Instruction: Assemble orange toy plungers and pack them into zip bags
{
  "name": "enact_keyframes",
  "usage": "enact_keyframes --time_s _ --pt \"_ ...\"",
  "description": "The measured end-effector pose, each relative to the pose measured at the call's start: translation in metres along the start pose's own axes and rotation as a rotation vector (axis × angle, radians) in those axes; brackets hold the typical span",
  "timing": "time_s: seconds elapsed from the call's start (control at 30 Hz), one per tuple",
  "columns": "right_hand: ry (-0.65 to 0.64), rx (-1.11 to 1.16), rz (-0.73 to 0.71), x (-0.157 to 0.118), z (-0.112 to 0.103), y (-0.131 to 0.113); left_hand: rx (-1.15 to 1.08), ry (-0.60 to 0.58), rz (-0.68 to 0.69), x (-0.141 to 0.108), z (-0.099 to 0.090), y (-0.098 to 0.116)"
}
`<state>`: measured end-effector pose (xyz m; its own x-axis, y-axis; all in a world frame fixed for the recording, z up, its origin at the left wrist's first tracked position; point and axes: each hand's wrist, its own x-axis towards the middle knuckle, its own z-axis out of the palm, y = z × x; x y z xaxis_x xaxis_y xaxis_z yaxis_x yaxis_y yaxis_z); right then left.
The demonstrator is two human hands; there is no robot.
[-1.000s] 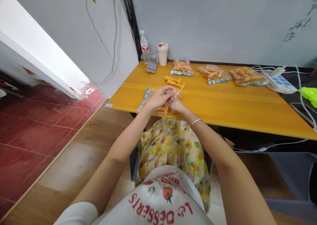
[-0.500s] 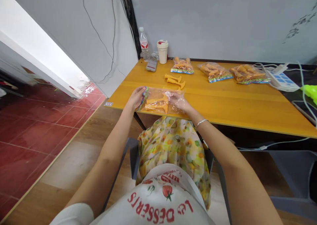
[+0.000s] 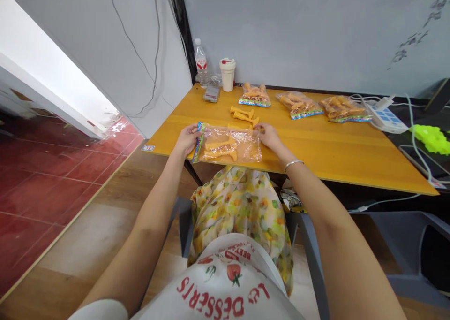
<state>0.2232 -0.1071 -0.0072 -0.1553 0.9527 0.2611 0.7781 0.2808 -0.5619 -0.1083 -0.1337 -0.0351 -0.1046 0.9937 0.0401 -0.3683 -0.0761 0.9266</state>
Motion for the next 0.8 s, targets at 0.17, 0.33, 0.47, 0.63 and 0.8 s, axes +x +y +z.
enact_keyframes --time_s 0.17,0.33,0.47,0.63,0.8 --pt "-0.134 -0.105 -0.187 0.014 0.014 -0.015 0.071 0.016 0.049 -0.001 0.0 -0.001" --pt "-0.18 -0.342 -0.042 0.009 0.005 -0.017 0.071 0.03 0.072 -0.001 0.0 -0.002" --pt "-0.143 -0.438 0.083 -0.009 -0.022 -0.001 0.044 0.029 0.081 0.001 -0.001 -0.004" --pt "-0.049 -0.487 0.058 -0.042 -0.058 0.027 0.027 0.033 0.089 0.003 -0.002 -0.006" --pt "-0.093 -0.453 -0.155 -0.069 -0.066 0.024 0.062 0.065 0.096 0.004 -0.002 -0.006"
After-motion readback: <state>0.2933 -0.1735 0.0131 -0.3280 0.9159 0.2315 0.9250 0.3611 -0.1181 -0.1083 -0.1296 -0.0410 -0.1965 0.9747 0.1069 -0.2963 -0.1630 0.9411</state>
